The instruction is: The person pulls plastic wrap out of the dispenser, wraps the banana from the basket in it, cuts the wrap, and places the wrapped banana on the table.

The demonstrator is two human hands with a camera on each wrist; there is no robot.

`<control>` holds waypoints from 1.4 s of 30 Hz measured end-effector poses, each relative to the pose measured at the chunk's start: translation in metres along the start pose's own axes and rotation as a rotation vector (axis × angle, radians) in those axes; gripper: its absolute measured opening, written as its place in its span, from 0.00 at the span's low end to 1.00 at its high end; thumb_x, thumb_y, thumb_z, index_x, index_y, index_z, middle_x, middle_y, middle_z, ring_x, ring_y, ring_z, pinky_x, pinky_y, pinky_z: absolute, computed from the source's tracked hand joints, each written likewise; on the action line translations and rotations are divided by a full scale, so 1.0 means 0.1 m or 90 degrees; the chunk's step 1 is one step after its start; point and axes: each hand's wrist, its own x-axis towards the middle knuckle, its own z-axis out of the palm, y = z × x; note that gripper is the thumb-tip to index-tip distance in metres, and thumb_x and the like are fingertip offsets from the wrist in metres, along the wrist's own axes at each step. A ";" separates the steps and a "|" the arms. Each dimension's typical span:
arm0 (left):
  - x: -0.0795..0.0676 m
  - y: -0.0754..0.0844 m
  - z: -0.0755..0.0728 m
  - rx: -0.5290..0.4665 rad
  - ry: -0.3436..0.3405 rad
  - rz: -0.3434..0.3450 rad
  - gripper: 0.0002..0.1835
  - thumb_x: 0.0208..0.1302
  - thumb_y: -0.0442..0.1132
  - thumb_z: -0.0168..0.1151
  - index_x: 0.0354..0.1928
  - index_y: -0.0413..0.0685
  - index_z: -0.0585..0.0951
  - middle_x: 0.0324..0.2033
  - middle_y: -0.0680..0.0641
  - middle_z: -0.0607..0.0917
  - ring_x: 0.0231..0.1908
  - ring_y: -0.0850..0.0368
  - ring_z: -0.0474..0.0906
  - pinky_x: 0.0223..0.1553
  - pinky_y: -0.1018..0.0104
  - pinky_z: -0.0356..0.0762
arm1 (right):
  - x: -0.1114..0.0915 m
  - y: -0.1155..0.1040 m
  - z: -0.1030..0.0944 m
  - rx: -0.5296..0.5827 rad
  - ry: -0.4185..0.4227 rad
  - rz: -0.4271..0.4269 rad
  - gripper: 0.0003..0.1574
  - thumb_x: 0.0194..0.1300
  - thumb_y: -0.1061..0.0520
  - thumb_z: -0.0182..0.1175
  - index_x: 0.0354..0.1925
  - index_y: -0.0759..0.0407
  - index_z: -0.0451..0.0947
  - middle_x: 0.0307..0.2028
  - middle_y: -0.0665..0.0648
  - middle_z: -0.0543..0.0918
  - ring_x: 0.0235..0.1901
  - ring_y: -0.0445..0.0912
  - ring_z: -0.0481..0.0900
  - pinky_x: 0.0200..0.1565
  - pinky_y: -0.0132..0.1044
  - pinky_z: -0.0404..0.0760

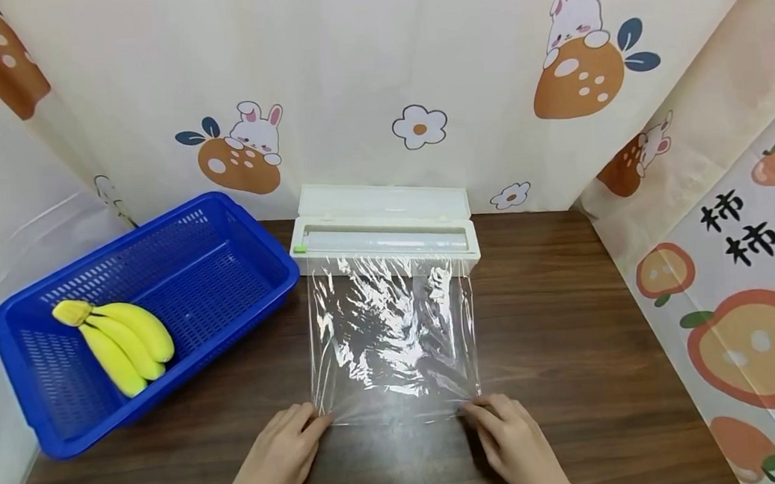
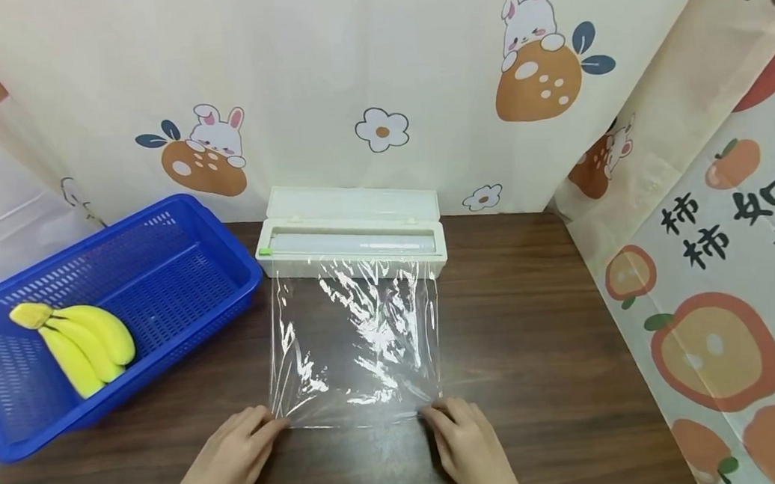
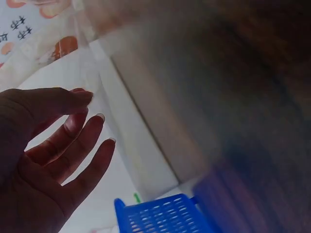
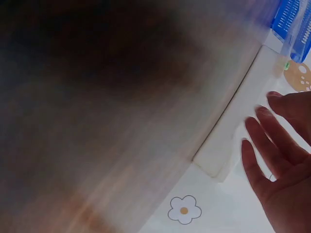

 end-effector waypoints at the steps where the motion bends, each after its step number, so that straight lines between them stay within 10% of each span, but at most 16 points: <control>1: -0.01 -0.01 0.02 0.001 -0.007 -0.001 0.15 0.80 0.35 0.50 0.43 0.43 0.88 0.35 0.52 0.78 0.35 0.57 0.76 0.38 0.58 0.80 | -0.01 0.00 0.01 -0.006 -0.010 0.004 0.20 0.79 0.56 0.51 0.47 0.58 0.90 0.42 0.50 0.86 0.38 0.46 0.84 0.43 0.39 0.80; 5: -0.04 -0.02 0.08 0.014 -0.040 -0.006 0.16 0.49 0.26 0.69 0.43 0.44 0.88 0.35 0.53 0.79 0.35 0.56 0.76 0.37 0.58 0.79 | -0.02 -0.01 0.03 -0.030 -0.042 0.007 0.27 0.85 0.53 0.43 0.46 0.60 0.90 0.40 0.50 0.86 0.37 0.44 0.83 0.43 0.38 0.81; 9: -0.02 0.01 0.09 0.036 -0.076 -0.020 0.17 0.44 0.24 0.73 0.39 0.45 0.87 0.34 0.54 0.80 0.36 0.56 0.78 0.37 0.57 0.80 | -0.02 -0.05 0.04 -0.053 -0.064 0.003 0.40 0.89 0.47 0.31 0.46 0.61 0.89 0.39 0.50 0.87 0.38 0.43 0.84 0.43 0.37 0.82; 14: -0.02 0.01 0.10 0.041 -0.112 -0.053 0.13 0.48 0.26 0.75 0.36 0.46 0.87 0.32 0.54 0.79 0.35 0.56 0.79 0.38 0.55 0.82 | -0.03 -0.07 0.03 -0.062 -0.086 0.015 0.14 0.75 0.55 0.62 0.51 0.62 0.87 0.39 0.50 0.88 0.39 0.43 0.85 0.43 0.40 0.83; 18: -0.03 0.01 0.11 0.031 -0.132 -0.087 0.12 0.49 0.26 0.76 0.35 0.46 0.88 0.31 0.55 0.79 0.34 0.57 0.78 0.37 0.55 0.81 | -0.02 -0.09 0.03 -0.079 -0.104 0.022 0.25 0.54 0.60 0.77 0.51 0.60 0.86 0.41 0.49 0.88 0.41 0.43 0.85 0.43 0.41 0.83; 25: -0.02 0.03 0.10 0.029 -0.164 -0.134 0.11 0.52 0.27 0.77 0.36 0.47 0.88 0.34 0.54 0.82 0.37 0.56 0.81 0.40 0.50 0.85 | 0.03 -0.15 -0.01 -0.110 -0.144 0.037 0.24 0.55 0.56 0.80 0.50 0.61 0.88 0.47 0.54 0.88 0.46 0.48 0.85 0.46 0.45 0.83; 42: 0.26 -0.15 -0.24 0.052 0.053 -0.138 0.19 0.50 0.25 0.77 0.48 0.36 0.88 0.44 0.40 0.88 0.43 0.45 0.86 0.43 0.48 0.86 | 0.56 0.33 -0.30 -0.082 -0.074 0.046 0.35 0.57 0.58 0.77 0.62 0.67 0.81 0.52 0.68 0.86 0.47 0.63 0.87 0.45 0.59 0.86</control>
